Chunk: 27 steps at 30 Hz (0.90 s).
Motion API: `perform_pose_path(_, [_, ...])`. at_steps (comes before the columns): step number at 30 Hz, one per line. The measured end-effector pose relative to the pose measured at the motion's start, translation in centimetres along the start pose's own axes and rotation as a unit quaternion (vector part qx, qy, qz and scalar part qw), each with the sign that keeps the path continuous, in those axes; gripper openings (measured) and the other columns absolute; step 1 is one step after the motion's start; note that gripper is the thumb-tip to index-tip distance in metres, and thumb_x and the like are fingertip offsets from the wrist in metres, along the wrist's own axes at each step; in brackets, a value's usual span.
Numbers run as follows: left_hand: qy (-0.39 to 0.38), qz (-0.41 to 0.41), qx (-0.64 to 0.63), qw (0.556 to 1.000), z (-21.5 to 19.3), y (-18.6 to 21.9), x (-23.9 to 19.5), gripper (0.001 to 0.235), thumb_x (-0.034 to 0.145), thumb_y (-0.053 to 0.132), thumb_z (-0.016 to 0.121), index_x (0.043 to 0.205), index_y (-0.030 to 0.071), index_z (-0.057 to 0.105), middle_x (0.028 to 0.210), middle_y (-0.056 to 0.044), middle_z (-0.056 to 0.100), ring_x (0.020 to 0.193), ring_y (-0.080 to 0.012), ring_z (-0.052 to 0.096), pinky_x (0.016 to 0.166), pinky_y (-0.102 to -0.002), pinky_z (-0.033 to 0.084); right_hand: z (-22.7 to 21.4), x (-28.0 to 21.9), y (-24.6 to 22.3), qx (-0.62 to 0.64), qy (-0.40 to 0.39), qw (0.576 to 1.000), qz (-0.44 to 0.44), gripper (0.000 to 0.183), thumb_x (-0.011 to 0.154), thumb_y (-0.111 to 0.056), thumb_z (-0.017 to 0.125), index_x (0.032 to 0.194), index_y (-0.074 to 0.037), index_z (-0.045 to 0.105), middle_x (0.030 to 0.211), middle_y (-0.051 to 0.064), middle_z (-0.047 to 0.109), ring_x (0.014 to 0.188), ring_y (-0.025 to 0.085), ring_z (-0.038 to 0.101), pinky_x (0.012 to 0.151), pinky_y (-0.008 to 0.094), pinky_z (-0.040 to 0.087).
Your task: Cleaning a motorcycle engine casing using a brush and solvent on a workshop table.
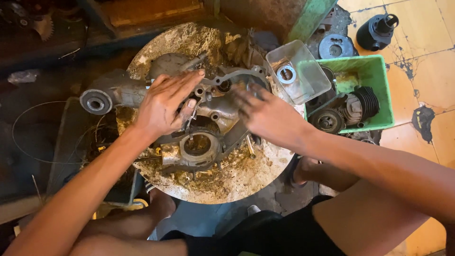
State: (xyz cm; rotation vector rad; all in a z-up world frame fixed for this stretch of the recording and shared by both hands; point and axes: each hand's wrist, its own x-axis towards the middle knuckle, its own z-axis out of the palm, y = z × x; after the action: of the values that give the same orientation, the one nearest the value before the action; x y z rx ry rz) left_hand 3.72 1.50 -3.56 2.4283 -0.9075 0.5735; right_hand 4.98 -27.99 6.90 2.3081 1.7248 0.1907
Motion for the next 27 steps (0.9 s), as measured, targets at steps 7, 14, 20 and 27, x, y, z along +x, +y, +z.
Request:
perform_pose_path(7, [0.004, -0.006, 0.021, 1.000, -0.4, 0.5, 0.5, 0.050, 0.104, 0.027, 0.049, 0.149, 0.006, 0.057, 0.137, -0.014, 0.068, 0.119, -0.0338, 0.067, 0.098, -0.048, 0.047, 3.0, -0.3, -4.1, 0.208, -0.148, 0.966, 0.025, 0.021, 0.082, -0.001, 0.075, 0.102, -0.008, 0.077, 0.099, 0.013, 0.077, 0.092, 0.030, 0.076, 0.079, 0.044, 0.065])
perform_pose_path(14, [0.002, -0.009, 0.031, 0.999, -0.3, 0.4, 0.2, 0.049, 0.104, 0.028, 0.051, 0.147, 0.007, 0.060, 0.133, -0.014, 0.071, 0.117, -0.0325, 0.069, 0.099, -0.050, 0.046, -0.6, 0.9, -1.6, -0.033, 0.032, 0.998, 0.047, 0.030, 0.072, -0.011, 0.086, 0.100, -0.015, 0.079, 0.102, 0.007, 0.079, 0.110, 0.028, 0.072, 0.091, 0.042, 0.059])
perform_pose_path(20, [0.011, 0.001, 0.038, 0.999, -0.2, 0.3, 0.2, 0.048, 0.105, 0.028, 0.051, 0.147, 0.007, 0.060, 0.133, -0.014, 0.070, 0.117, -0.0324, 0.069, 0.100, -0.048, 0.046, 4.3, -1.0, -5.0, 0.042, -0.080, 0.996, -0.011, 0.027, 0.069, 0.000, 0.084, 0.093, -0.011, 0.081, 0.094, 0.009, 0.079, 0.096, 0.031, 0.074, 0.088, 0.043, 0.058])
perform_pose_path(27, [-0.010, -0.018, 0.035, 0.999, -0.4, 0.5, 0.1, 0.049, 0.105, 0.027, 0.049, 0.149, 0.006, 0.058, 0.134, -0.017, 0.070, 0.116, -0.0347, 0.069, 0.101, -0.052, 0.045, -0.5, 0.2, -1.2, 0.030, 0.013, 0.998, 0.054, 0.033, 0.067, -0.003, 0.086, 0.098, -0.014, 0.080, 0.103, 0.009, 0.080, 0.111, 0.030, 0.072, 0.103, 0.047, 0.053])
